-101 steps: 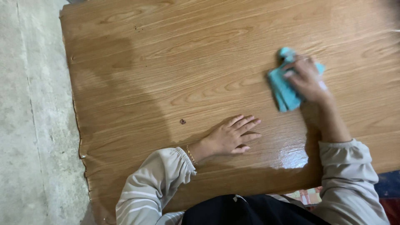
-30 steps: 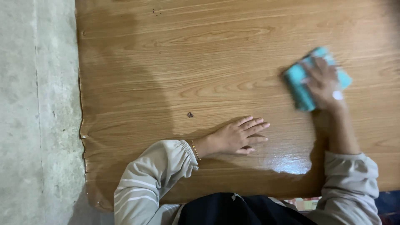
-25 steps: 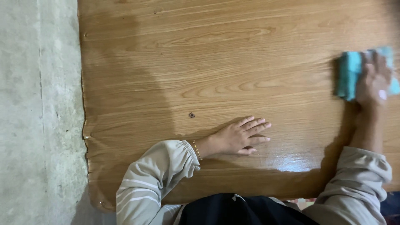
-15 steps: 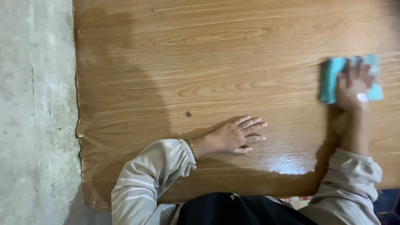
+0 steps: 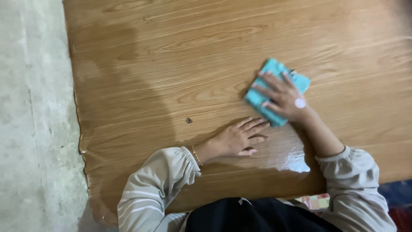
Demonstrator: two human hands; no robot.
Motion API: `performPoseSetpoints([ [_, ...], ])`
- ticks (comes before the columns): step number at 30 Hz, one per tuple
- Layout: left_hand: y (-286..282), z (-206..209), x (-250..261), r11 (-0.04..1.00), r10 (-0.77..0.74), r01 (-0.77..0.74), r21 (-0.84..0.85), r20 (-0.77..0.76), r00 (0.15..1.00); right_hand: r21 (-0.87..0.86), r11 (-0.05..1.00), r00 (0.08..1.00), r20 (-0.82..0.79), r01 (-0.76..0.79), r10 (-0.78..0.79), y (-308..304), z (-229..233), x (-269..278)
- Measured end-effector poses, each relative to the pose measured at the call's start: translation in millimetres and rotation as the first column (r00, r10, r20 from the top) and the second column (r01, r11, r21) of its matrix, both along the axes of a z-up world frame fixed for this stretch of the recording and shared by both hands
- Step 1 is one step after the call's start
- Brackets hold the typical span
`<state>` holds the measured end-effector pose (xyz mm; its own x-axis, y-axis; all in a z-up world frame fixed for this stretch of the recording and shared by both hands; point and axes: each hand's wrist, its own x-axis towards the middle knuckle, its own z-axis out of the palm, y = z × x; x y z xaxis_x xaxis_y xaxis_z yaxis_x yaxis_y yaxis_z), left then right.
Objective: Wiping a wooden table surface with a blue cloth.
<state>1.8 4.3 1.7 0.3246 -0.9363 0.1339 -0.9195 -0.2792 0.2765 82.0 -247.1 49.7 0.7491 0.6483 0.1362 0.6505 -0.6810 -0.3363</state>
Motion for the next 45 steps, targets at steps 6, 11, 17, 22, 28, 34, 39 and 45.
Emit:
performPoseSetpoints([
  [6,2,14,0,0.999,0.016,-0.018,-0.044,-0.047,0.999,0.056,0.851,0.850,0.043,0.522,-0.524,-163,-36,5],
  [11,3,8,-3,0.996,0.027,-0.027,-0.087,-0.003,1.000,-0.067,0.501,0.505,0.123,0.863,-0.854,-281,-43,-67],
  [17,2,13,-1,0.998,0.032,-0.032,-0.045,-0.010,0.999,-0.049,0.253,0.247,-0.105,0.966,-0.963,-261,-22,-125],
  [22,2,12,-3,0.997,0.030,-0.029,-0.069,0.004,1.000,-0.223,0.348,0.349,-0.033,0.911,-0.936,-174,-21,-167],
  [28,2,17,-1,0.998,0.039,-0.038,-0.043,0.029,0.999,-0.074,0.757,0.760,0.015,0.649,-0.650,-15,-6,-222],
  [34,4,27,0,0.995,0.032,-0.033,-0.095,-0.014,0.999,-0.049,0.890,0.892,0.041,0.453,-0.451,-4,9,-228],
  [39,7,20,3,0.970,-0.014,0.002,-0.244,-0.047,0.999,-0.045,0.732,0.733,0.072,0.680,-0.677,-157,-35,-205],
  [45,8,26,4,0.958,-0.038,-0.011,-0.288,-0.164,0.986,-0.196,0.308,0.297,-0.082,0.931,-0.951,-248,1,-136],
])
